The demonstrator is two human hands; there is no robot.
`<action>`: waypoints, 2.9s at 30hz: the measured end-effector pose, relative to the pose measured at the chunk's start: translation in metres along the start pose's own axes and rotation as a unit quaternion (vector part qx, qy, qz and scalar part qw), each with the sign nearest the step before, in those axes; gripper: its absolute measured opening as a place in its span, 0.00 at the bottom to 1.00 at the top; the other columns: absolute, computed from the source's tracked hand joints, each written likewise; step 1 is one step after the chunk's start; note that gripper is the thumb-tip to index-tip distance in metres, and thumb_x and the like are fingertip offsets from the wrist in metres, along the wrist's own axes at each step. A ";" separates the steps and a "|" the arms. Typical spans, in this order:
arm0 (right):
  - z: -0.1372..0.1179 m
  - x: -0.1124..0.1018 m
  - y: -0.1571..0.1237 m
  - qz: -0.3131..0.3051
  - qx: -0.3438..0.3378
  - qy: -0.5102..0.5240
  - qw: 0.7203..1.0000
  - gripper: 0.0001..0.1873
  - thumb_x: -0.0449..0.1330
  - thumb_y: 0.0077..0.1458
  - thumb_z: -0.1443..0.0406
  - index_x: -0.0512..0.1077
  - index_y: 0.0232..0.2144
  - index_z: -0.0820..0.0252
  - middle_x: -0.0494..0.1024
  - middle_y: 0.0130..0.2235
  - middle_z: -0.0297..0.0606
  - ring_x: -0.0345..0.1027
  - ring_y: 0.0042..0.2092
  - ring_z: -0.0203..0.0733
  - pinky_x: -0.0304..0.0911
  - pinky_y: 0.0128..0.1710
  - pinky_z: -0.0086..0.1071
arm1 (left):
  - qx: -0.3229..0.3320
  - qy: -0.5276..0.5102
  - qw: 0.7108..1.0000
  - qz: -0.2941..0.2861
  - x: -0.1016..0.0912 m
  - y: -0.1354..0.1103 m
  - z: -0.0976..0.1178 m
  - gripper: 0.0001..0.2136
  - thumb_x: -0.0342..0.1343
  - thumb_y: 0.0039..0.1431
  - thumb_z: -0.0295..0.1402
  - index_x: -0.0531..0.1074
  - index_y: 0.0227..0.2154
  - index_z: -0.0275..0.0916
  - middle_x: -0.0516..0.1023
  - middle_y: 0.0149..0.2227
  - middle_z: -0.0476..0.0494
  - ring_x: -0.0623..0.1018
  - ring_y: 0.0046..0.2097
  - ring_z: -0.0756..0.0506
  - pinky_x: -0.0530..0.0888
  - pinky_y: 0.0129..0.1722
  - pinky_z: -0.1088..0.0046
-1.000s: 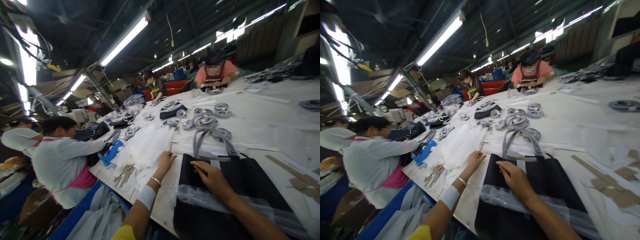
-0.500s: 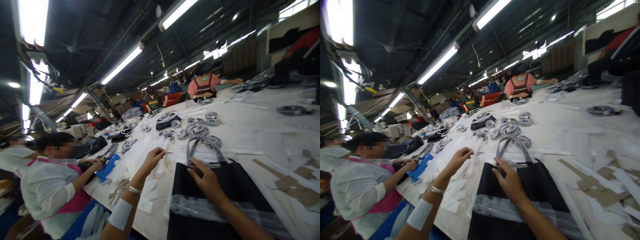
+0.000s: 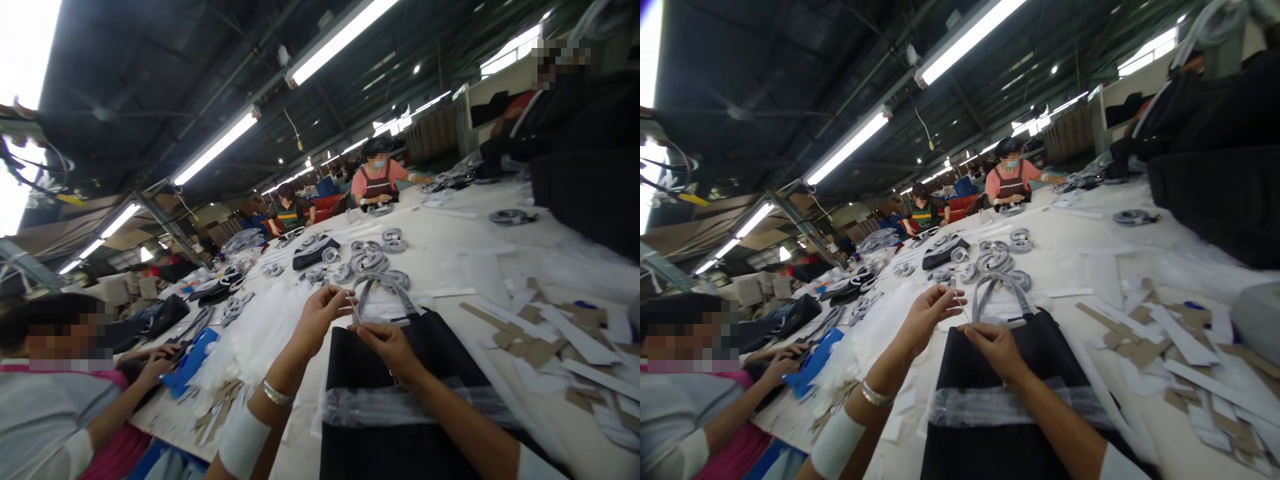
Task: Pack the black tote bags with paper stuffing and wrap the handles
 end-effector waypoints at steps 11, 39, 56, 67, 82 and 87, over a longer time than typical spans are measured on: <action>0.009 0.004 0.000 -0.015 0.051 0.064 0.997 0.25 0.60 0.55 0.45 0.78 0.35 0.62 0.78 0.25 0.36 0.71 0.27 0.37 0.65 0.31 0.30 | -0.082 0.036 0.995 -0.049 0.005 -0.009 -0.067 0.36 0.69 0.49 0.42 0.65 0.59 0.35 0.82 0.38 0.40 0.81 0.39 0.43 0.75 0.44 0.65; 0.045 -0.067 0.000 0.243 0.103 0.046 0.963 0.26 0.65 0.46 0.45 0.77 0.35 0.62 0.78 0.25 0.36 0.64 0.19 0.32 0.54 0.15 0.24 | -0.237 0.172 0.956 -0.013 -0.040 0.069 -0.172 0.09 0.58 0.63 0.35 0.73 0.39 0.34 0.77 0.40 0.45 0.77 0.39 0.47 0.76 0.40 0.65; 0.060 -0.046 -0.001 0.180 0.215 0.048 0.959 0.14 0.60 0.60 0.62 0.76 0.43 0.68 0.82 0.29 0.43 0.67 0.18 0.30 0.62 0.17 0.22 | -0.212 -0.055 0.952 -0.215 0.011 0.051 -0.158 0.26 0.70 0.43 0.33 0.75 0.49 0.37 0.81 0.43 0.37 0.80 0.40 0.42 0.74 0.42 0.68; 0.058 -0.039 0.001 0.158 0.184 0.084 0.966 0.17 0.64 0.55 0.57 0.76 0.42 0.63 0.82 0.30 0.41 0.74 0.26 0.37 0.70 0.23 0.26 | -0.171 0.032 0.977 -0.121 -0.023 0.054 -0.149 0.18 0.70 0.42 0.34 0.80 0.38 0.33 0.81 0.31 0.44 0.77 0.36 0.45 0.70 0.41 0.70; 0.025 -0.057 0.008 0.167 0.019 -0.219 0.961 0.12 0.66 0.44 0.62 0.78 0.34 0.57 0.81 0.31 0.38 0.77 0.34 0.48 0.72 0.32 0.35 | -0.104 -0.170 0.979 0.034 -0.068 0.014 -0.121 0.21 0.65 0.53 0.40 0.71 0.48 0.36 0.75 0.31 0.47 0.78 0.37 0.49 0.72 0.44 0.72; 0.025 -0.061 0.010 0.180 0.022 -0.189 0.965 0.13 0.68 0.45 0.58 0.79 0.33 0.57 0.82 0.34 0.39 0.77 0.38 0.49 0.72 0.38 0.38 | -0.077 -0.211 0.973 0.044 -0.065 0.019 -0.112 0.25 0.64 0.51 0.34 0.69 0.54 0.38 0.76 0.35 0.47 0.77 0.34 0.51 0.72 0.44 0.72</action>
Point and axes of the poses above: each hand's wrist, its own y-axis towards the middle knuckle, its own x-axis out of the palm, z = x × y, the point moved 10 cm from there along y, towards the middle knuckle
